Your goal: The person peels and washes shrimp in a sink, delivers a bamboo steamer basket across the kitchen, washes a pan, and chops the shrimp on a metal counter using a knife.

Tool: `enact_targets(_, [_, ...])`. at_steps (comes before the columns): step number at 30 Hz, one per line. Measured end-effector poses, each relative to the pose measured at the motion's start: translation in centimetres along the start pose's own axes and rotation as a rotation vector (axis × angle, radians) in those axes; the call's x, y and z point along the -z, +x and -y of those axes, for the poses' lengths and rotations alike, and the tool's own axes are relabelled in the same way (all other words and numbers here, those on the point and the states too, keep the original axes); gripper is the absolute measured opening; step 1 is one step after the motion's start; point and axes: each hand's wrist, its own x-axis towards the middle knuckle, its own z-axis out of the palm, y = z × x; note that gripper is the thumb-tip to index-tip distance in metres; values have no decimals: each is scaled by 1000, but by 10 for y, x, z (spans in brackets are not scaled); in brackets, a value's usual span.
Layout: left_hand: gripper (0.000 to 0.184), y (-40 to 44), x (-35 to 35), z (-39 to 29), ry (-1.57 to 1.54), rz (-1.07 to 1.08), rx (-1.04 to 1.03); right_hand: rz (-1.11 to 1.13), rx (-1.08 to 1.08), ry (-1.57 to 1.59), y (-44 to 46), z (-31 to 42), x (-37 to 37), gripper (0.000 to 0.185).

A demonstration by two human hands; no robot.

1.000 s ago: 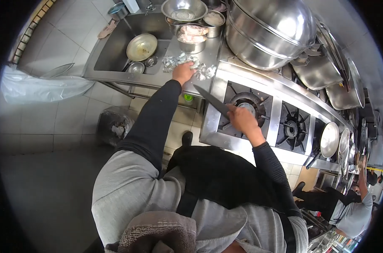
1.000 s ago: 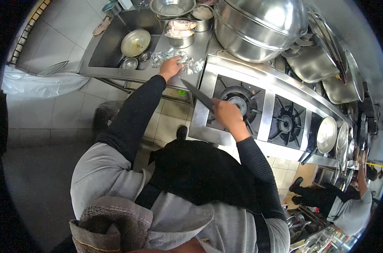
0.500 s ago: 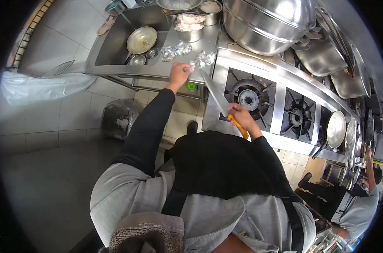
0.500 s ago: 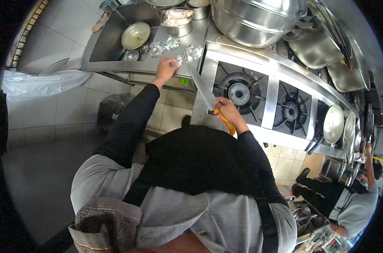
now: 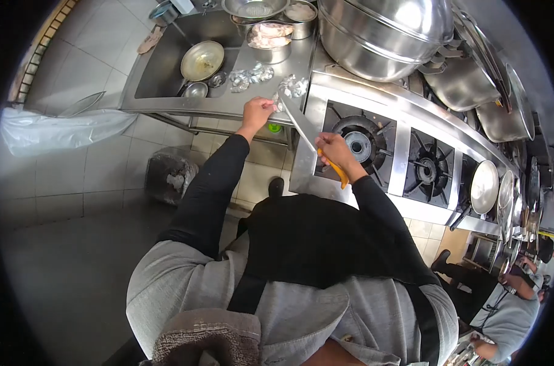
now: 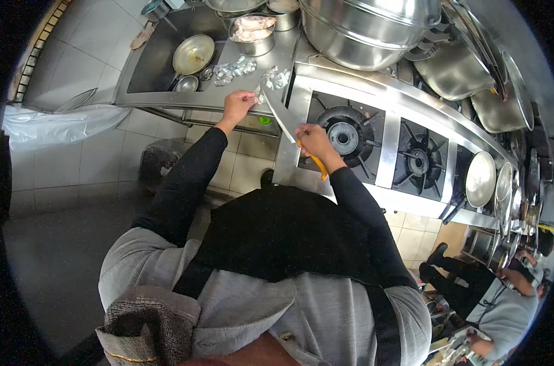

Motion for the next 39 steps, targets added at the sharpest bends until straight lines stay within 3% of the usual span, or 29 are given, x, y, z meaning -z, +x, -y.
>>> enact_targets(3, [24,-3,2,-4,-63,-19,16,-74,63,-114,22,10,-8,36])
enact_targets(9, [22,0,0,-1,-63,-60,35,-61,30,-124,9,4,-12,33])
enact_targets(12, [21,-1,1,-2,-25,-52,-1,20,116,-275,25,25,-12,33])
enact_targets(19, [22,-1,-4,-2,-45,-104,93,-26,53,-183,-7,23,-24,28])
enact_targets(22, [21,-2,-4,-3,-46,-113,73,1,86,-274,7,35,-19,27])
enact_targets(28, [25,32,-5,31,110,-195,79,-73,393,-680,-10,39,1,28])
enact_targets(31, [24,52,4,14,61,-84,196,-68,350,-895,-32,67,14,26])
enact_targets(34, [28,71,9,7,-75,-161,116,-77,289,-1027,-31,98,15,25])
enact_targets(38, [37,74,26,-6,423,-23,109,-154,278,-1010,0,84,11,25])
enact_targets(39, [30,75,30,-6,412,-12,84,-186,286,-1003,6,79,18,25])
